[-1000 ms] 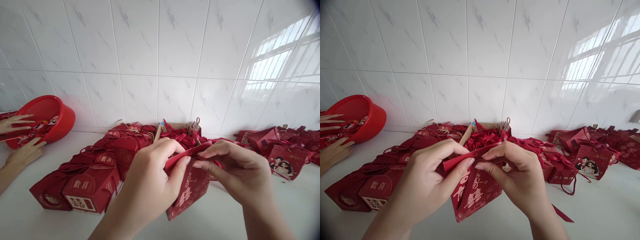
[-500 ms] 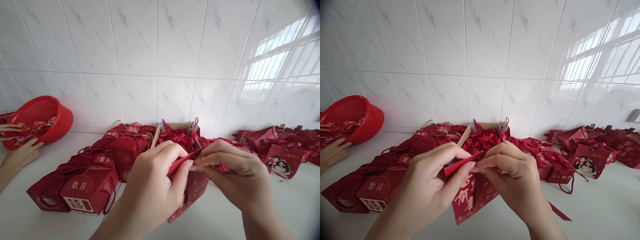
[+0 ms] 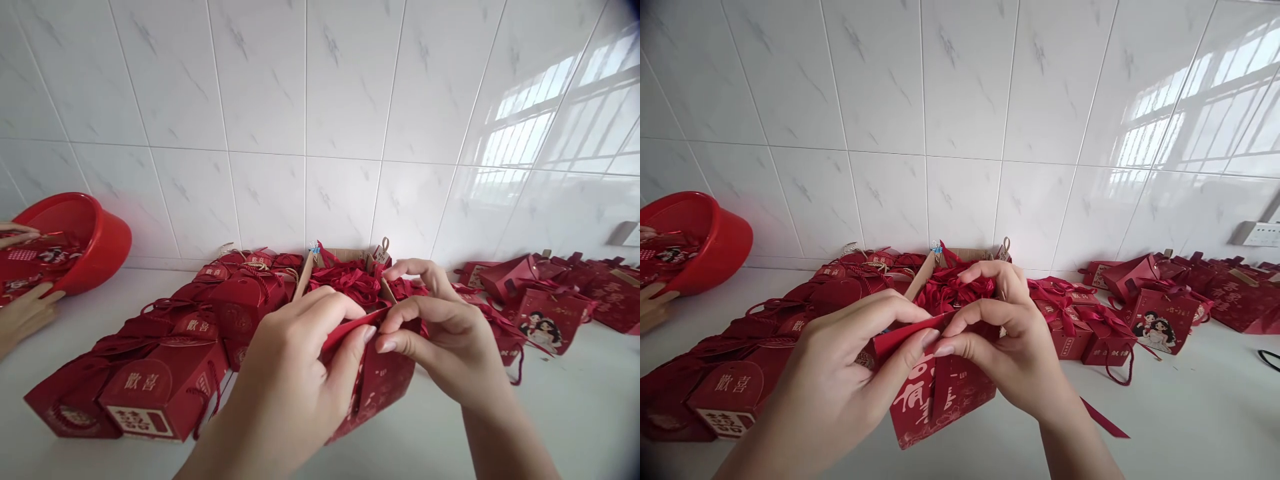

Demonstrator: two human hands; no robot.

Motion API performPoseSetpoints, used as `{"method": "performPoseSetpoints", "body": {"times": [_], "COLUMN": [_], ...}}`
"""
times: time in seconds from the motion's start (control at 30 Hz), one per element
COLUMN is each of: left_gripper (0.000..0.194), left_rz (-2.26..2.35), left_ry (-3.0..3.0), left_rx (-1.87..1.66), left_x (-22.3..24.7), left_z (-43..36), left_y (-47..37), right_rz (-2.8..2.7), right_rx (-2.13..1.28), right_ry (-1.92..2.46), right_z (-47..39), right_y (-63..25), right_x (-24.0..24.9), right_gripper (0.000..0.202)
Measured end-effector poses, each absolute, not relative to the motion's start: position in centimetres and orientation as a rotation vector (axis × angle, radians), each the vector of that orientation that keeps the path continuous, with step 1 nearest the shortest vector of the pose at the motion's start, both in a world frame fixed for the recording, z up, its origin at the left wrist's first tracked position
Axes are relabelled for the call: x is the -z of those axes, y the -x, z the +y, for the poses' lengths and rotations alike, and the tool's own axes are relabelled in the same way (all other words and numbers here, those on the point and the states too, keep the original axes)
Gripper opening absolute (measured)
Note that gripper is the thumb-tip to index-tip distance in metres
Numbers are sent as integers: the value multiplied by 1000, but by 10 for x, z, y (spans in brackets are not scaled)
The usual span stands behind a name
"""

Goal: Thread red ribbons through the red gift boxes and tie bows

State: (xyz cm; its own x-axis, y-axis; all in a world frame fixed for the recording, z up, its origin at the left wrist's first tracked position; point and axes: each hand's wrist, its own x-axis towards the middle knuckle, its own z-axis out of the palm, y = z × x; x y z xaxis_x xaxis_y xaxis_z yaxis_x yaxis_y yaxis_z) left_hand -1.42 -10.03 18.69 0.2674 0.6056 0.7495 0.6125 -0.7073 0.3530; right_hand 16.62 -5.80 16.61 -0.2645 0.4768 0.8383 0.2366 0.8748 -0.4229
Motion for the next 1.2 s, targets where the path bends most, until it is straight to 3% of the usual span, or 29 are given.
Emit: {"method": "performPoseSetpoints", "body": {"times": [0.6,1.2], "left_gripper": [9,11], "left_rz": [-1139,-1169], "left_ry": [2411,2395], "left_rx": [1484,1435], "left_x": [-186,-186], "left_z": [-94,-97], "left_y": [14,13], "right_rz": [-1889,-1722], "right_rx": [-16,481], "right_ry": [514,427], "right_z": [-57,-52], "right_y": [-164,-166], "right_x": [-168,-170], "right_gripper": [8,10]}}
